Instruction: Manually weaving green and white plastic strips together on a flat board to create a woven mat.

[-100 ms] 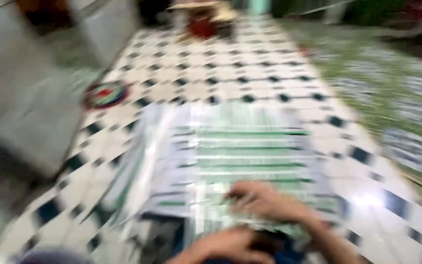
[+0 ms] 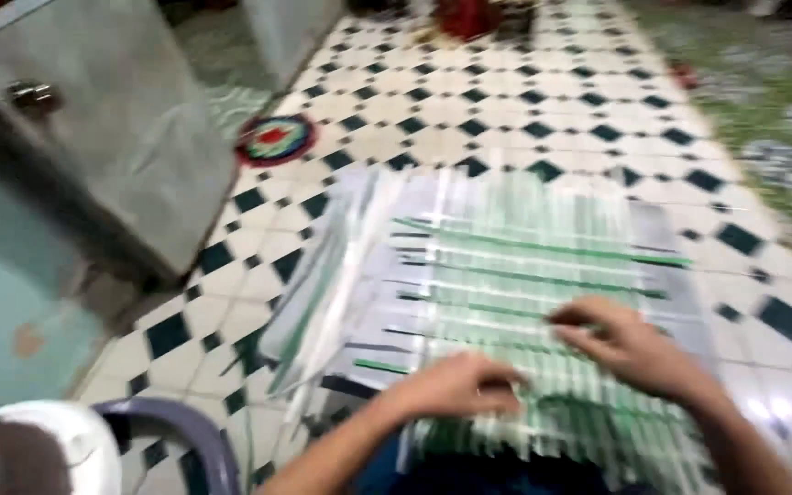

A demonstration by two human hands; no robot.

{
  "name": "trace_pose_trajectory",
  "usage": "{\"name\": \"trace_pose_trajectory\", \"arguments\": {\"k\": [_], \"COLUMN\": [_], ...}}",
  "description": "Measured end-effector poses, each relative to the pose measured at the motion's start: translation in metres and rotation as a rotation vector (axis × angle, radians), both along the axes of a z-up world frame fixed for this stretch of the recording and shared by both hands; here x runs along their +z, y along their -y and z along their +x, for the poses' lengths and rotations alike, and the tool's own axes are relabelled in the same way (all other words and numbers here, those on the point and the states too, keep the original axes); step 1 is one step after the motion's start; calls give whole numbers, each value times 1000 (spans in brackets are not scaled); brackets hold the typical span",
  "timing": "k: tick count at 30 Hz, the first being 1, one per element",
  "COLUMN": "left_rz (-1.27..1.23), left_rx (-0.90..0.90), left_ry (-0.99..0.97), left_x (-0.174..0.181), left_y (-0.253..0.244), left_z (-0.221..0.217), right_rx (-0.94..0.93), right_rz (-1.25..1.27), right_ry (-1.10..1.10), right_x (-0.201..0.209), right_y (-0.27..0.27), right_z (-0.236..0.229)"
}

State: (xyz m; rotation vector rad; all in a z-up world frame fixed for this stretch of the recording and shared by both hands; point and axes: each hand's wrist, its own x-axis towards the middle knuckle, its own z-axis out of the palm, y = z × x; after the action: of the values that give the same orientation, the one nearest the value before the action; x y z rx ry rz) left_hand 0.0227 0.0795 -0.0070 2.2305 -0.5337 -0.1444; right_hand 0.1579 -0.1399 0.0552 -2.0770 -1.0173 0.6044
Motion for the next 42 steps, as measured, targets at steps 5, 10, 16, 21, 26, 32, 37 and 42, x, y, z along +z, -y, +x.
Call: {"name": "trace_pose_trajectory", "arguments": {"k": [5, 10, 16, 21, 26, 32, 37, 42], "left_rz": [129, 526, 762, 562, 656, 494, 524, 388], "left_rx": [840, 1258, 1164, 1144, 1161, 1090, 1113, 863], "left_ry": [-6, -233, -12, 16, -10, -42, -239, 608], "left_x": [2, 14, -43, -34, -35, -13, 8, -20], "left_y": [-126, -179, -192, -203, -206, -211, -205, -146], "left_z": [46, 54, 67, 65, 68, 70, 74, 135], "right_rx": [-249, -406, -347, -278, -237, -251, -282, -356], "right_rz": [-432, -624, -608, -695, -741, -874, -768, -706], "right_ry": [234, 498, 584, 561, 556, 301, 412, 463], "right_x": [-18, -77, -112, -98, -94, -78, -98, -90], "right_y": [7, -5, -8, 0, 9, 0, 9, -3], "right_z": [80, 138, 122, 100, 79, 77, 80, 81]}}
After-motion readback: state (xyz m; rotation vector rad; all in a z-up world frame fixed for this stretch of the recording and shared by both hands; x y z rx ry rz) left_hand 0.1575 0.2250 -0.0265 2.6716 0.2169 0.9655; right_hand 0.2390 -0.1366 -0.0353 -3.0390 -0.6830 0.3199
